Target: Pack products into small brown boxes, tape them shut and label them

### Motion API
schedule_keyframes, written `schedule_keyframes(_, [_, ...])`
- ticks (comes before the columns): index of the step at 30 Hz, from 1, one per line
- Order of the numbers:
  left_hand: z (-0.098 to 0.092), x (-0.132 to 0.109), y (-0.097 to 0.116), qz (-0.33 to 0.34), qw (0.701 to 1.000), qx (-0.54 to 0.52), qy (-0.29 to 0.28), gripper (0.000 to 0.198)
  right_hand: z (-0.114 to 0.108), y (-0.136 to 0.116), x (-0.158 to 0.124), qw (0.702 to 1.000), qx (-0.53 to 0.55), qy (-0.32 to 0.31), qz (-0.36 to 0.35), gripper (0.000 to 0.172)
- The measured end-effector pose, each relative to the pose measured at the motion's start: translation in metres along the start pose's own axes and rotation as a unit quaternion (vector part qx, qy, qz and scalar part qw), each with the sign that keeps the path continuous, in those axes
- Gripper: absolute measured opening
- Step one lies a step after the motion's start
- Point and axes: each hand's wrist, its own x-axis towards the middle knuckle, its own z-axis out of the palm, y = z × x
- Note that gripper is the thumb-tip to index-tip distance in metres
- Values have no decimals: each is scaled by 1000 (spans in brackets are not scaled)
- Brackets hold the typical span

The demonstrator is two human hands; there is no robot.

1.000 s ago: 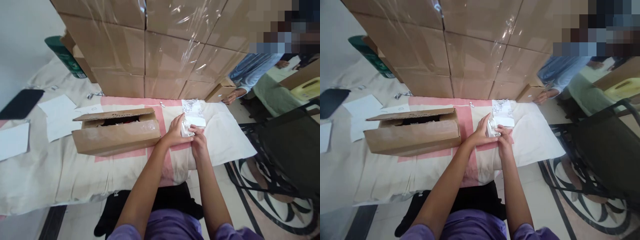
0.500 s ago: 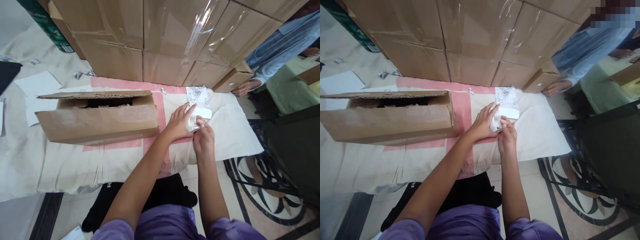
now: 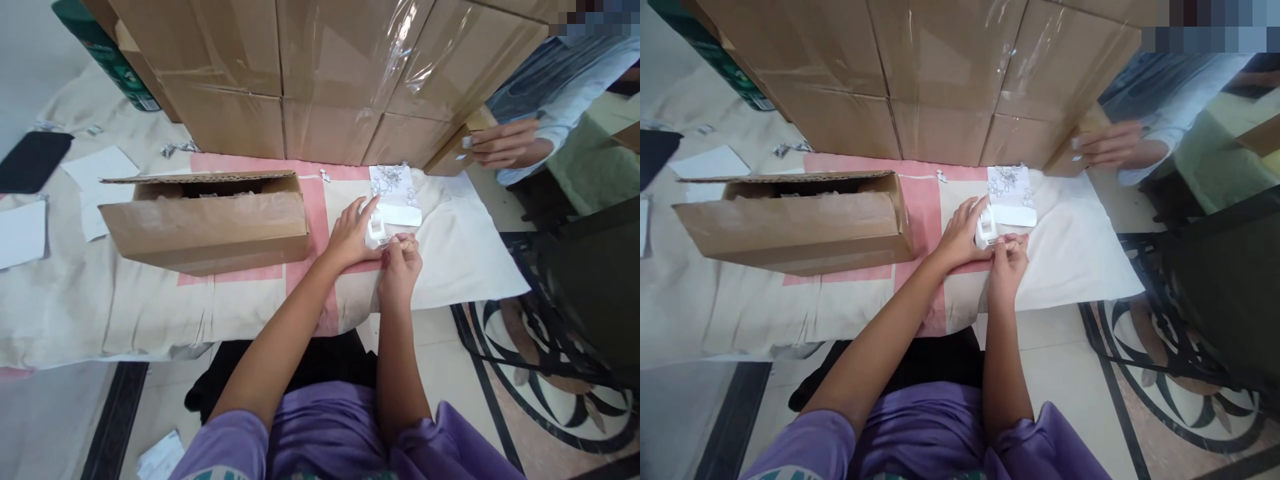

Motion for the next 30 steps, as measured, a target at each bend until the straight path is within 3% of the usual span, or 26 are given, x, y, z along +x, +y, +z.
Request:
schedule_keyframes(3, [1,-2,2,-15,999,26,16,112,4,-10,-8,995,2,89,37,43])
schedule_keyframes(6, [3,-3,3,-26,998,44,31,109,6,-16,-11,992,-6,103,68,43])
schedule_keyframes(13, [4,-3,2,-30,998,51,31,117,0,-13,-5,980,114,93,134,43])
schedule_keyframes(18, [4,-4,4,-31,998,52,33,114,-4,-11,-1,974,136,70,164,42])
schedule_keyframes(30, [2,-2,4,-39,998,50,23,116,0,-17,-6,974,144,93,147,43])
